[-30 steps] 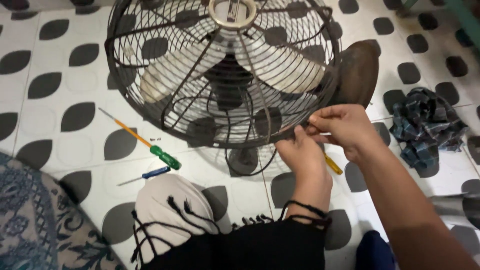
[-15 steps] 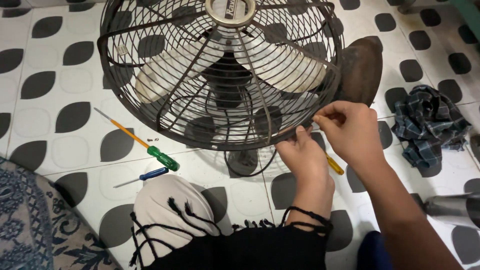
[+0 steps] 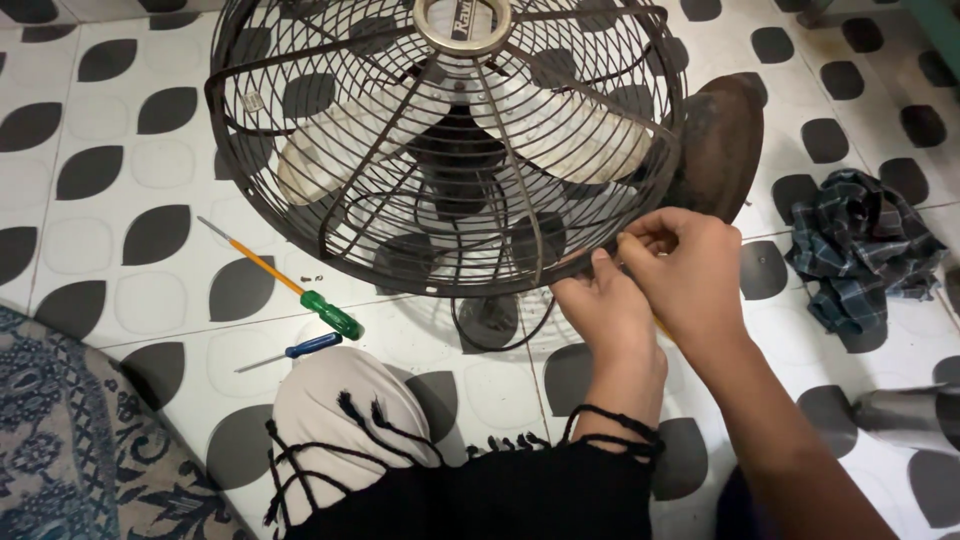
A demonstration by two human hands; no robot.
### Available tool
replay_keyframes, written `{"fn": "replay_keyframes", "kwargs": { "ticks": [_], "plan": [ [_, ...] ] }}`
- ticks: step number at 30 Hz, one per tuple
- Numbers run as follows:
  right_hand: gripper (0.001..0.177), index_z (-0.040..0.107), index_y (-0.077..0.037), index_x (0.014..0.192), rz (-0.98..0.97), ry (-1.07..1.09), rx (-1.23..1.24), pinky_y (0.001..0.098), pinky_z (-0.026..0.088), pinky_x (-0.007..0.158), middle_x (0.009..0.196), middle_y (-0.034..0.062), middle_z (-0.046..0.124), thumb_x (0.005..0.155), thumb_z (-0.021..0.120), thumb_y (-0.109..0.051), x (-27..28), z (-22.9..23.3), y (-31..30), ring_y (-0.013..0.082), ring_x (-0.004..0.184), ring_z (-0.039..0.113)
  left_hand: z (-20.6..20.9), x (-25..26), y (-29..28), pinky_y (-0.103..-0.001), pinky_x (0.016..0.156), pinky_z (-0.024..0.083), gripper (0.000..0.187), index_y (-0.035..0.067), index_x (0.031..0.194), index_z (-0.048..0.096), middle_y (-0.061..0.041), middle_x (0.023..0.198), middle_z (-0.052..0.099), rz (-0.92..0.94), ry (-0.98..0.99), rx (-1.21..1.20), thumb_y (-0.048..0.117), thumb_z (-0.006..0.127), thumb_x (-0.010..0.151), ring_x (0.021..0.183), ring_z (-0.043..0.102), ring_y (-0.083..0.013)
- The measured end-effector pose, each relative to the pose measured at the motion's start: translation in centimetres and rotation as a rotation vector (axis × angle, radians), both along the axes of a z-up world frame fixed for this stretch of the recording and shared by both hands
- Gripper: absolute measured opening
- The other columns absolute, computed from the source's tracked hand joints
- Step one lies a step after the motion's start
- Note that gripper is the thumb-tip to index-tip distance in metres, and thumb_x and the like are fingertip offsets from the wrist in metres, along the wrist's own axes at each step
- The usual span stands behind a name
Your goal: The person uses a yellow screwdriver to tighten screws on the front grille of a standing electric fan. They work on multiple fasteners around the grille edge, repositioning the fan as needed to access different points.
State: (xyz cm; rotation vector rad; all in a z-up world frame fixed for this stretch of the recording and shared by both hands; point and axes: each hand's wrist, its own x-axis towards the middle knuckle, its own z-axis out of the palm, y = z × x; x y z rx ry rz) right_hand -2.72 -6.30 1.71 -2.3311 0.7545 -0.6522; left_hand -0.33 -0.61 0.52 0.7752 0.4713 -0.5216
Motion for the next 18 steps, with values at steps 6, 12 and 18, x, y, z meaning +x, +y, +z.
{"fn": "replay_keyframes", "kwargs": {
  "ticks": [6,12,18],
  "plan": [
    [0.017,0.076,0.003,0.092,-0.038,0.012,-0.026,0.0308,0.057,0.065,0.075,0.0148,0.074,0.084,0.074,-0.012,0.1,0.5,0.9,0.0184,0.065,0.073,-0.6,-0.1,-0.3,-0.033,0.094,0.058,0.030,0.002,0.132,0.041,-0.014,0.134,0.059,0.036,-0.013,-0.059,0.004,0.039,0.102,0.116,0.068,-0.0232],
    [0.014,0.073,0.004,0.093,-0.005,-0.016,-0.068,0.0332,0.057,0.066,0.085,0.0156,0.073,0.086,0.075,-0.008,-0.1,0.3,1.0,0.0237,0.070,0.073,-0.9,-0.2,-0.4,-0.032,0.090,0.059,0.023,0.000,0.124,0.047,-0.013,0.127,0.063,0.007,-0.023,0.002,0.004,0.041,0.103,0.111,0.069,-0.0211],
    [0.016,0.074,0.001,0.105,0.087,-0.244,-0.175,0.0334,0.059,0.074,0.101,0.0126,0.071,0.090,0.071,0.002,-1.5,-1.1,1.6,0.0241,0.085,0.072,-1.1,-0.3,-0.4,-0.033,0.090,0.057,0.020,-0.001,0.120,0.051,-0.013,0.121,0.064,0.036,-0.055,-0.017,0.003,0.043,0.102,0.109,0.067,-0.0204]
  ]
}}
